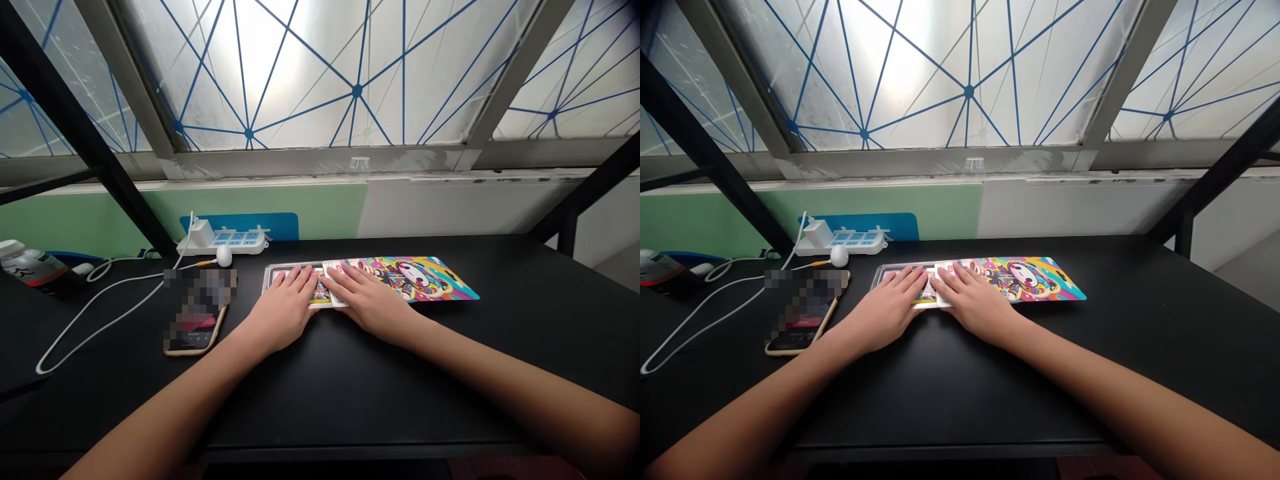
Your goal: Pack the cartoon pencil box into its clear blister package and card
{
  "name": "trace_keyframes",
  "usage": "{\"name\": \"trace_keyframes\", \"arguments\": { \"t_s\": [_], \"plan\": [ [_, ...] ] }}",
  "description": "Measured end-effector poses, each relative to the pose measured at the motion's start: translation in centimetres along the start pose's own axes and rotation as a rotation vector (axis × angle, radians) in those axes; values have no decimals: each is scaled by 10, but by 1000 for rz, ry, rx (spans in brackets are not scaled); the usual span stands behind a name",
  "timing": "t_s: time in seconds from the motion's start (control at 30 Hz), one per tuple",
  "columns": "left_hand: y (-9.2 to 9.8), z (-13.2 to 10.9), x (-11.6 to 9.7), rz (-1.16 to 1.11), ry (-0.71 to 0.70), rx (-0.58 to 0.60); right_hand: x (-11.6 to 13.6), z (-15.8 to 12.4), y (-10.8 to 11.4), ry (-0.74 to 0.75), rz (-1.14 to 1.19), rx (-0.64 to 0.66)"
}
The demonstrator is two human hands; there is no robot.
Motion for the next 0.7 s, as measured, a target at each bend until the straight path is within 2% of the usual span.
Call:
{"name": "trace_keyframes", "arguments": {
  "t_s": [0.13, 0.3, 0.43, 0.53, 0.63, 0.7],
  "plan": [
    [7, 0, 2, 58, 6, 7, -18, -14, -8, 11, 28, 26],
    [7, 0, 6, 65, 48, 66, -52, -47, -13, -27, 97, 24],
    [9, -4, 22, 32, 86, 85, -74, -68, -17, -48, 142, 21],
    [11, -8, 40, -6, 119, 87, -94, -73, -17, -102, 90, 20],
    [11, -9, 50, -57, 114, 92, -107, -72, 1, -148, -8, -38],
    [12, -8, 52, -67, 118, 80, -99, -71, 27, -161, -73, -117]
  ]
}}
Point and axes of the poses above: each hand's wrist, its own z-axis towards the middle knuckle, its own y-axis out of the back of the hand, x = y × z, the point moved 10 cm from there along z, towards the middle knuckle, and after that the axes turned 13 degrees about -z, right-handed, at the moved point
